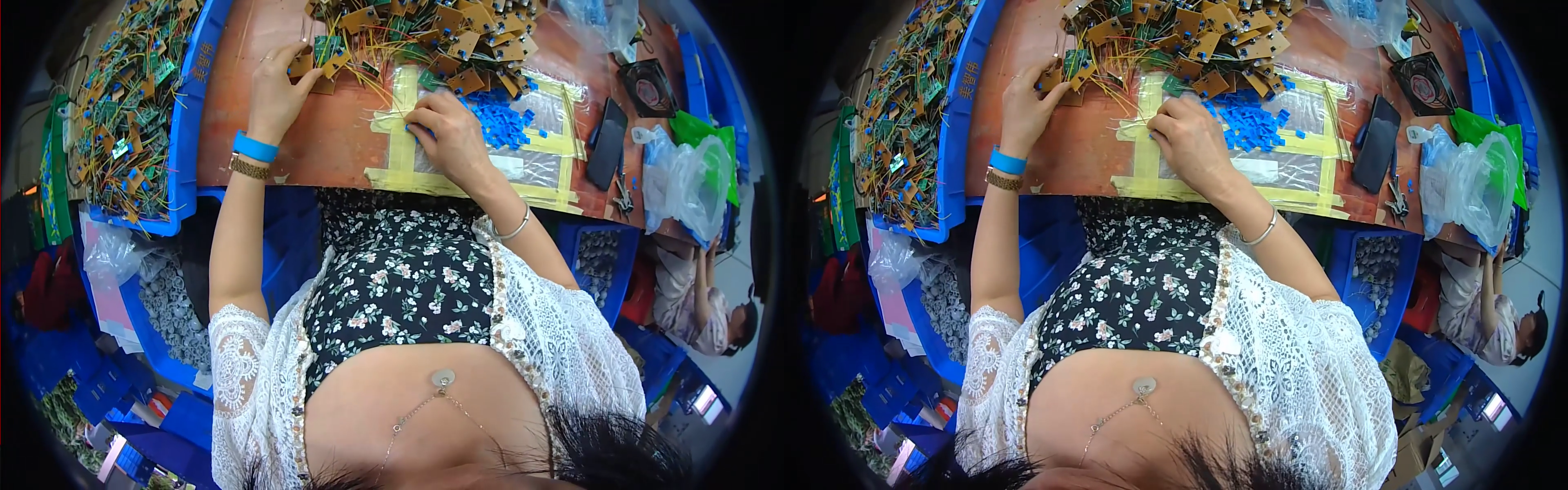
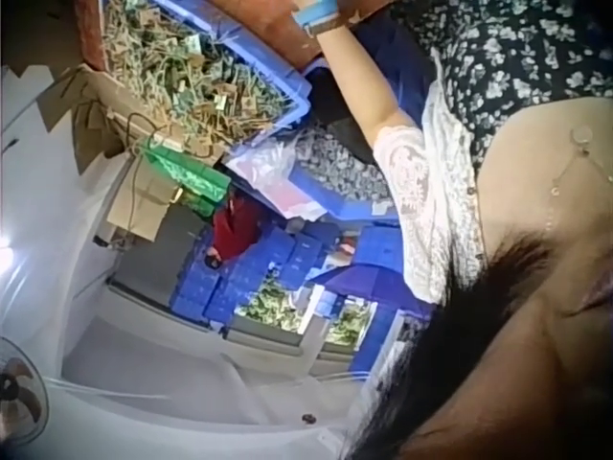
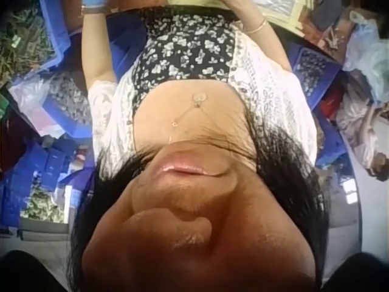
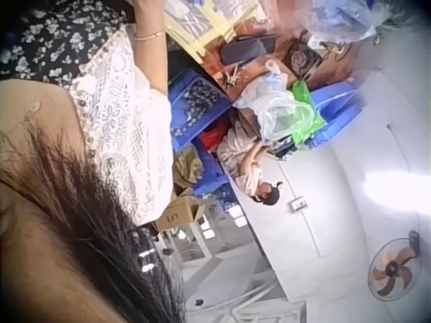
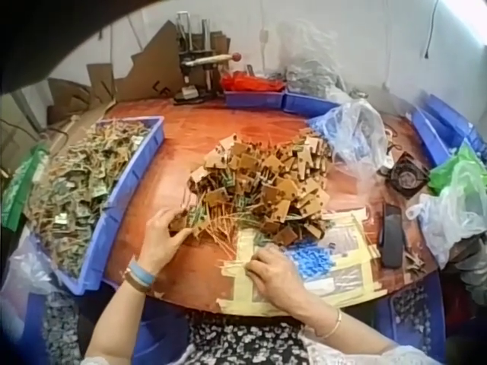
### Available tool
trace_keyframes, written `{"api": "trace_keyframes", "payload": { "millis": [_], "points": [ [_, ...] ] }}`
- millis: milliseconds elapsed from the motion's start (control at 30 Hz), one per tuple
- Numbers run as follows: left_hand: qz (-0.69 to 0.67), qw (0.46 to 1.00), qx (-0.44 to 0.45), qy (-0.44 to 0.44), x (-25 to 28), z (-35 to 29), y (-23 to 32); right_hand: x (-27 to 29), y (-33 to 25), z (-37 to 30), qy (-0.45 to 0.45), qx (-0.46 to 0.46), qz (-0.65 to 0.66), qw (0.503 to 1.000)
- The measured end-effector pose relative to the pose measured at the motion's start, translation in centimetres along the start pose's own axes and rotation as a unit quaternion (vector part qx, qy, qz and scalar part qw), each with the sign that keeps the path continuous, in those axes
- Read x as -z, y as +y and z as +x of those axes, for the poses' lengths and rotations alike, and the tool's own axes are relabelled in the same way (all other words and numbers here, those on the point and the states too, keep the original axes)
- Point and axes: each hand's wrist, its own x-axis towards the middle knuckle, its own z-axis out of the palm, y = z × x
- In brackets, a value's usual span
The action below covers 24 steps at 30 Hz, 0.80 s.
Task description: Assembling and sorting small circuit boards with attached sensors on a workbench.
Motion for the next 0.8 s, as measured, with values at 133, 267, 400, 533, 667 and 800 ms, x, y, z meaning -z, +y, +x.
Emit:
{"api": "trace_keyframes", "payload": {
  "millis": [133,267,400,533,667,800],
  "points": [
    [0.008,0.998,0.008,0.059,0.2,-1.7,0.4,0.1,-0.1,0.5,0.044,0.008,-0.021,0.999],
    [-0.004,0.988,-0.002,0.154,1.5,-3.6,3.5,0.7,-1.1,1.0,0.089,0.026,-0.032,0.995],
    [-0.022,0.993,0.006,0.113,1.3,-6.7,6.1,-0.6,-2.1,0.5,0.081,0.109,0.017,0.991],
    [-0.026,1.0,0.003,0.004,1.0,-9.8,8.3,-1.6,-1.8,-0.3,-0.006,0.149,-0.083,0.985],
    [0.001,0.999,-0.032,-0.041,0.3,-12.4,9.1,-0.6,-2.0,-0.7,-0.035,0.142,-0.046,0.988],
    [0.028,0.998,-0.041,-0.04,-0.4,-13.0,9.4,-0.1,-1.8,-0.9,0.042,0.101,-0.019,0.994]
  ]
}}
